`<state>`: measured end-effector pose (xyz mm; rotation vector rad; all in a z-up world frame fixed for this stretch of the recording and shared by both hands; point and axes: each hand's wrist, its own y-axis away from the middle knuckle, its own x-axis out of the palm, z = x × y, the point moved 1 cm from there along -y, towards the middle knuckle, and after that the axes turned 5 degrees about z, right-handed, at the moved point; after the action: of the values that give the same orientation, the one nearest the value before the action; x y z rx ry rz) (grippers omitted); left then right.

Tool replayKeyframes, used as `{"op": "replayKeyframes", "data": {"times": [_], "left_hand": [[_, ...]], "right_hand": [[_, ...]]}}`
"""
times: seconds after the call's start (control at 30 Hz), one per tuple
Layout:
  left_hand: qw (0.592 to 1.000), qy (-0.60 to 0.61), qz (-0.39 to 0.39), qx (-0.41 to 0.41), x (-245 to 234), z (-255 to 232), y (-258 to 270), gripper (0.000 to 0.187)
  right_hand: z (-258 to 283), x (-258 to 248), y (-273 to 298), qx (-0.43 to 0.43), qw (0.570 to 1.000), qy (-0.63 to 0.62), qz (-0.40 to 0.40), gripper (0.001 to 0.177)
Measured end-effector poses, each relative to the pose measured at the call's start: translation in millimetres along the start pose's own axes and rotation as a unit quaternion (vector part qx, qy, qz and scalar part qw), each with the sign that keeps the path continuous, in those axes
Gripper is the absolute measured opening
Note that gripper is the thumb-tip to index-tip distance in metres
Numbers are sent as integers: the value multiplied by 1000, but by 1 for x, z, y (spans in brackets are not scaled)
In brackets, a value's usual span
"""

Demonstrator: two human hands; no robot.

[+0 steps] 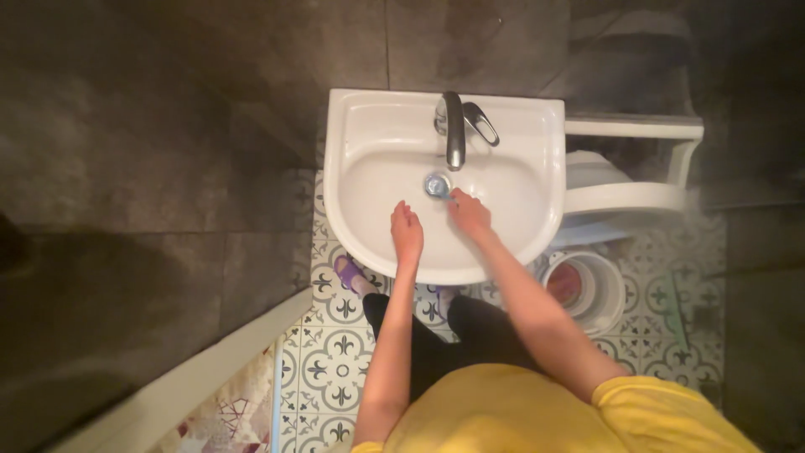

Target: Scrubbing a bathroom sink and faucet with a brush and hands.

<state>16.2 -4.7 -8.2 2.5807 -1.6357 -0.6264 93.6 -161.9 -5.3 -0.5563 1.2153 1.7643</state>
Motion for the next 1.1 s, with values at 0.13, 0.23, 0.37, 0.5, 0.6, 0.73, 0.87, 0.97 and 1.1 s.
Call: {"op": "replayKeyframes", "data": {"times": [0.13,0.23,0.37,0.5,0.6,0.73,0.87,0.97,1.1], "left_hand": [[1000,-12,10,10,9,14,-5,41],[999,35,9,-10,6,9,-10,43],[1000,6,8,1,8,14,-5,42],[1000,12,11,5,9,3,-12,42],[1000,12,10,-3,13,4,-15,43],[999,21,23,-23,17,6,-10,43],[1000,9,23,-7,20,9,-14,43],[999,17,23,-16,12,1,-13,44],[999,25,20,-26,3,2,-10,43]], "right_hand": [[-5,-18,-8,-16,999,36,20,27],[11,-12,-5,22,999,42,-15,30],[-9,-19,-2,-15,1000,23,12,29],[5,-44,-4,40,999,28,2,28],[19,-21,0,-12,1000,-7,-27,30],[0,-23,1,-31,999,-30,9,29],[-8,-43,-3,-2,999,41,24,29],[-1,-29,-7,5,998,49,-24,30],[20,-20,0,-11,1000,-8,-8,32]]}}
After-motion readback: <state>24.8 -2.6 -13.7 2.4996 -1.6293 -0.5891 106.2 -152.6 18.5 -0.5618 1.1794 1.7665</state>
